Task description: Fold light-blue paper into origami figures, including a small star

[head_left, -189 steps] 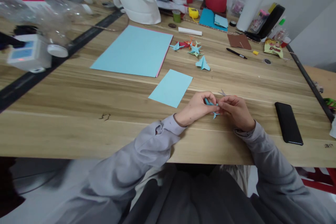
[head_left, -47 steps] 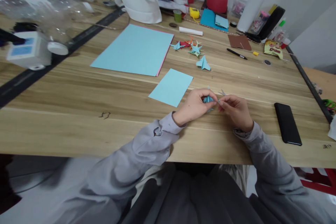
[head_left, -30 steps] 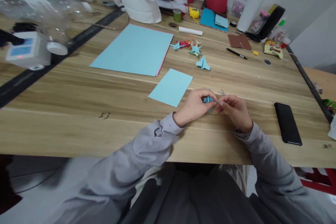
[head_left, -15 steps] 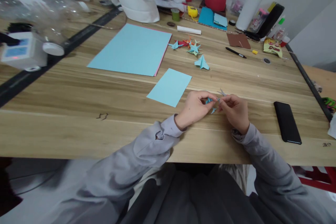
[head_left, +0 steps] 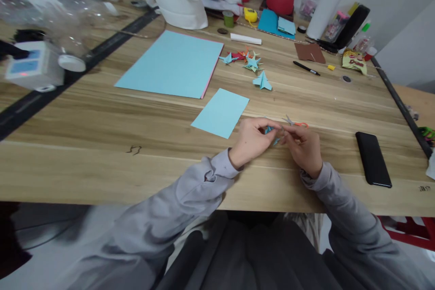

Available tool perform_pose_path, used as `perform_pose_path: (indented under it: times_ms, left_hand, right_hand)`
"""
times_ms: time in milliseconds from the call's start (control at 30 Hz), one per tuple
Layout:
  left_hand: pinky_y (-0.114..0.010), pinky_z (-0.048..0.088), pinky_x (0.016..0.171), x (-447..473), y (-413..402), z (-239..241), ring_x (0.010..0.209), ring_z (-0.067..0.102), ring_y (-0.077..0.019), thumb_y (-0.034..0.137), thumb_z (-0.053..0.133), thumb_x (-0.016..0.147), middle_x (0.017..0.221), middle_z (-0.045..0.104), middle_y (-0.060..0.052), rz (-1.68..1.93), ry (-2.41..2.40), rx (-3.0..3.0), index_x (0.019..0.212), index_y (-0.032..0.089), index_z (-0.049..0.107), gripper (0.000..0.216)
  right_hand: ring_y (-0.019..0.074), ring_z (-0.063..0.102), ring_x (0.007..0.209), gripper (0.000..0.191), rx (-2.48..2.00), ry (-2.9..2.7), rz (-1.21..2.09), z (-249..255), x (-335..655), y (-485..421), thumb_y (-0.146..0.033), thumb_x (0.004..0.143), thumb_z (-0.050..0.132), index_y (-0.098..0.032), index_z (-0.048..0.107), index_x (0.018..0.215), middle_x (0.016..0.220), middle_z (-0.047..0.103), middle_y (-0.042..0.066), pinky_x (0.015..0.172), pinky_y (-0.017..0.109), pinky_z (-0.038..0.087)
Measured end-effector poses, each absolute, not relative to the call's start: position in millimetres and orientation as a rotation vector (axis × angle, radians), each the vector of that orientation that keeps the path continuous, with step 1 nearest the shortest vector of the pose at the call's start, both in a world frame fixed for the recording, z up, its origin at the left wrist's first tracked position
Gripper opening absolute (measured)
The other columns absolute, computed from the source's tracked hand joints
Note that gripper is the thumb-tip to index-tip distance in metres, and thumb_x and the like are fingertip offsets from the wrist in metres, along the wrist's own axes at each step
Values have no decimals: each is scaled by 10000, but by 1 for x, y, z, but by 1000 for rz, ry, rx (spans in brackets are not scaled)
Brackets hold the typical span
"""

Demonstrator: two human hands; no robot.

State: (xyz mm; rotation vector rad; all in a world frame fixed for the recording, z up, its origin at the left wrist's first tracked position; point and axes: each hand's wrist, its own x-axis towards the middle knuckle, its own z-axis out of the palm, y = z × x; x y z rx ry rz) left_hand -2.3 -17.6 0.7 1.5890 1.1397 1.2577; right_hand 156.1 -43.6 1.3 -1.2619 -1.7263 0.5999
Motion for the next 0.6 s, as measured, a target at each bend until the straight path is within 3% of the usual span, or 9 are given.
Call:
perform_pose_path:
  times_ms: [133, 300, 433, 600]
  left_hand:
    - [-284, 568, 685, -3, -17, 2, 713, 720, -176, 97, 653, 716, 803, 785, -71, 1280, 1112, 1584, 729, 168, 772, 139]
    - [-297, 567, 723, -4, -19, 1, 741, 723, -178, 95, 641, 723, 869, 790, -74, 1259, 1076, 1656, 716, 177, 768, 152]
    - [-289, 554, 697, -3, -18, 0, 735, 712, -180, 138, 669, 729, 805, 781, -69, 1218, 1081, 1632, 723, 175, 769, 106]
    - [-250, 494, 576, -6, -11, 5, 589, 638, -135, 159, 722, 688, 697, 746, -47, 1166, 1056, 1450, 711, 150, 748, 36]
  right_hand:
    - [130, 669, 548, 253, -1158, -1751, 674, -1, 158, -44, -295, 903, 557, -215, 753, 1043, 787, 756, 25, 533, 264, 539]
    - [134, 651, 526, 234, -1179, -1696, 849, -2, 161, -43, -357, 899, 576, -248, 771, 971, 748, 738, 4, 535, 293, 562]
    - [132, 637, 508, 233, -1175, -1649, 942, -1, 160, -41, -415, 871, 622, -234, 769, 864, 682, 711, 2, 509, 282, 549]
    - [127, 638, 502, 274, -1174, -1463, 1034, 5, 160, -40, -458, 800, 708, -201, 755, 880, 664, 719, 7, 523, 279, 555]
